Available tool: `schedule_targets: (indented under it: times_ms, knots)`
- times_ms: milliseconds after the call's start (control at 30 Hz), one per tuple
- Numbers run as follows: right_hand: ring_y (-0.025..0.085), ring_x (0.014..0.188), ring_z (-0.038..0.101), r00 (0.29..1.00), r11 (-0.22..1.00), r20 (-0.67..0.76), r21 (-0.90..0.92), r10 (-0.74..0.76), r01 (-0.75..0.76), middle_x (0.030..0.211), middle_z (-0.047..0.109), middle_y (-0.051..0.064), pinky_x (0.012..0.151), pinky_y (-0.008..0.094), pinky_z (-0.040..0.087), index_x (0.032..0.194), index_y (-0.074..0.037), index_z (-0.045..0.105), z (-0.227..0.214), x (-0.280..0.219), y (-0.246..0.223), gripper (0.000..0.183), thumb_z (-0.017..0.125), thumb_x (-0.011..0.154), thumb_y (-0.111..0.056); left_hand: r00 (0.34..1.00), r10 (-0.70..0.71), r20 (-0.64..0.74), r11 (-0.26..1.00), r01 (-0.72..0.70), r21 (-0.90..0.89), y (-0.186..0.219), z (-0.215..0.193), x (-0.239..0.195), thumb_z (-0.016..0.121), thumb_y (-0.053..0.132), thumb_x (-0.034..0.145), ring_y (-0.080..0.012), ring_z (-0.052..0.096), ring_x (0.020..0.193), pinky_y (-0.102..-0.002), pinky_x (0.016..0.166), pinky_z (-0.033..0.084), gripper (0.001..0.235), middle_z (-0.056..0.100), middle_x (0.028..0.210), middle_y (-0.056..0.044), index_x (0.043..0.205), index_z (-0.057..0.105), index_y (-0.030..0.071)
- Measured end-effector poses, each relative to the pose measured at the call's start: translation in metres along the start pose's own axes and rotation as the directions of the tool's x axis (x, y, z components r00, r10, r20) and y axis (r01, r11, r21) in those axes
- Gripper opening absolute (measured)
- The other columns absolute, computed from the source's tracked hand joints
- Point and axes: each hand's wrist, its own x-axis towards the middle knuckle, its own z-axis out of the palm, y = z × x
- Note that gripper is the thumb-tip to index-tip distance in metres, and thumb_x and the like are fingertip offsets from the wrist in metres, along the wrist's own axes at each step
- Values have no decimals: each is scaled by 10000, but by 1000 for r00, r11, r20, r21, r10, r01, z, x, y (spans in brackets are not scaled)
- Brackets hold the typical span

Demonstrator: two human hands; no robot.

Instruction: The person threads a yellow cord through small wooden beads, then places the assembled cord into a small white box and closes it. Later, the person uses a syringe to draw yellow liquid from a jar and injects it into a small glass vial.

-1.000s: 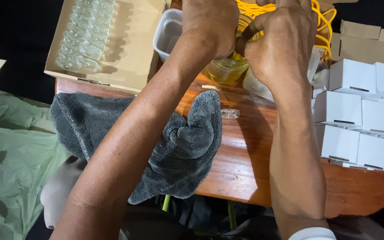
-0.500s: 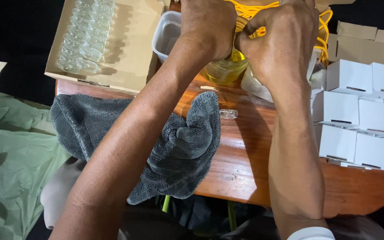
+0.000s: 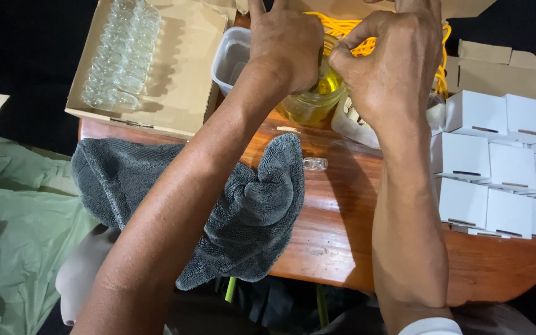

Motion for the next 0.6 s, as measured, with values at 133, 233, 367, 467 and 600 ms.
schedule_targets:
  times_ms: [133, 233, 367, 467, 600]
  knots:
    - [349, 1066, 584, 1000, 999, -15, 29, -24, 25, 1047, 673, 132, 836, 425, 482, 811, -151, 846, -1, 0, 1, 160, 821, 666, -90, 996, -3, 86, 1000, 2, 12, 1, -9, -2, 808, 249, 626, -295, 470, 1321, -654, 1046, 263, 408, 716, 1101, 5, 1028, 761, 303]
    - [343, 1052, 590, 1000, 999, -7, 38, -13, 14, 1037, 677, 128, 827, 433, 483, 815, -157, 852, -1, 0, 3, 154, 837, 674, -96, 996, 15, 90, 1000, -14, -12, 0, -11, -3, 790, 229, 643, -301, 486, 1316, -668, 1043, 261, 357, 737, 1028, 19, 995, 770, 280]
    - [308, 1038, 569, 1000, 997, 21, 76, -5, 3, 1083, 633, 88, 839, 421, 487, 845, -95, 826, -7, 1, -2, 116, 818, 736, -54, 984, 41, 172, 997, -28, -75, -2, -26, -8, 708, 147, 668, -326, 439, 1338, -733, 1091, 141, 282, 729, 949, 6, 917, 766, 265]
    - [269, 995, 626, 1000, 988, 19, 153, 12, -14, 1090, 671, 85, 824, 384, 498, 858, -49, 801, -11, 4, 4, 79, 825, 790, -17, 981, 93, 172, 989, -71, -132, -6, -29, -13, 707, 278, 702, -349, 429, 1289, -805, 1088, 47, 221, 671, 1002, -82, 902, 778, 216]
    - [244, 920, 725, 999, 955, -44, 296, 13, 1, 994, 747, 141, 799, 357, 576, 928, 19, 748, -17, 6, 16, 50, 742, 890, 51, 989, 145, -7, 921, -138, -364, -13, -33, -25, 799, 397, 742, -347, 434, 1253, -878, 1048, -66, 206, 677, 1026, -4, 838, 830, 218]
